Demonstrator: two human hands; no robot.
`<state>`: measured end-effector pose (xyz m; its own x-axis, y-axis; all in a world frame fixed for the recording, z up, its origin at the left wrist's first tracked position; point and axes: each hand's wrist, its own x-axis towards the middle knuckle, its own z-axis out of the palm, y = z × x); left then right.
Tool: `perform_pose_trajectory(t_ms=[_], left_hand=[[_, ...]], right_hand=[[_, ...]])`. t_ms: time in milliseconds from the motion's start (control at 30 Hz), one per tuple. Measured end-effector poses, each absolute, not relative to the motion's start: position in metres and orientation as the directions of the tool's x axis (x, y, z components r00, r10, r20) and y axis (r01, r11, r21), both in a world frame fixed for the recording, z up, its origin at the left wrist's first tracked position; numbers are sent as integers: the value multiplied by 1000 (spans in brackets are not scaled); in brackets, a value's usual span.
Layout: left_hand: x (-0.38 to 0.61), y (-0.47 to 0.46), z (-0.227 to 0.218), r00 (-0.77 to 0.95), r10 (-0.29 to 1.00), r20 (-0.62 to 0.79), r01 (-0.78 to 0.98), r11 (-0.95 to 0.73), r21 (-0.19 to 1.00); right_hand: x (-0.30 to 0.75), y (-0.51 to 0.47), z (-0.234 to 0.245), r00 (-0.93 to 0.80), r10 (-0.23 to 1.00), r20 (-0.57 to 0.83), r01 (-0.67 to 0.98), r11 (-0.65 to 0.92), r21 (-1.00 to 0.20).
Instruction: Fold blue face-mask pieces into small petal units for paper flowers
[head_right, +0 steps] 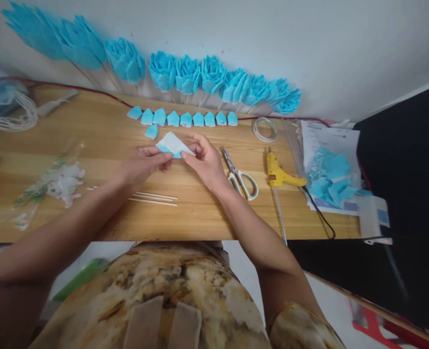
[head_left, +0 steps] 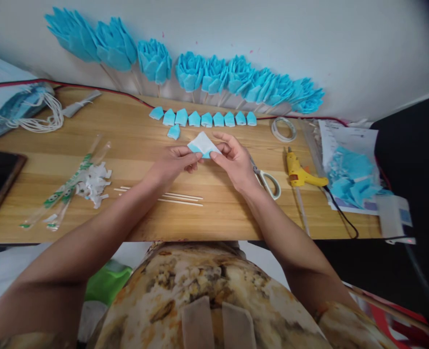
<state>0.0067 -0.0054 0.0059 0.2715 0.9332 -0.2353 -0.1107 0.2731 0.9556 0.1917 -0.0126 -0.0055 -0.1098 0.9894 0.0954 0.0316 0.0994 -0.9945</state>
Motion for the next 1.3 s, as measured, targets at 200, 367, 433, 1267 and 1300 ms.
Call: perform_pose_trajectory(t_ms=[200,367,433,1267,1300], left_hand=[[5,-6,8,218,961,-171,-15,179,984],[6,-6,14,219,968,-125,-130,156,979],[7,-7,15,255,959,-127,-191,178,965],[8,-9,8,253,962,-105,-63,124,990],[7,-9,9,258,959,-113,-51,131,990]], right_hand=[[192,-14,-3,-252,965,67,22,75,-997],[193,-15,-4,-228,964,134,50,149,-987],[193,-14,-5,-180,970,161,49,172,-984],[186,-18,2,-198,978,72,1,73,-997],[187,-17,2,-175,981,81,-9,81,-997]])
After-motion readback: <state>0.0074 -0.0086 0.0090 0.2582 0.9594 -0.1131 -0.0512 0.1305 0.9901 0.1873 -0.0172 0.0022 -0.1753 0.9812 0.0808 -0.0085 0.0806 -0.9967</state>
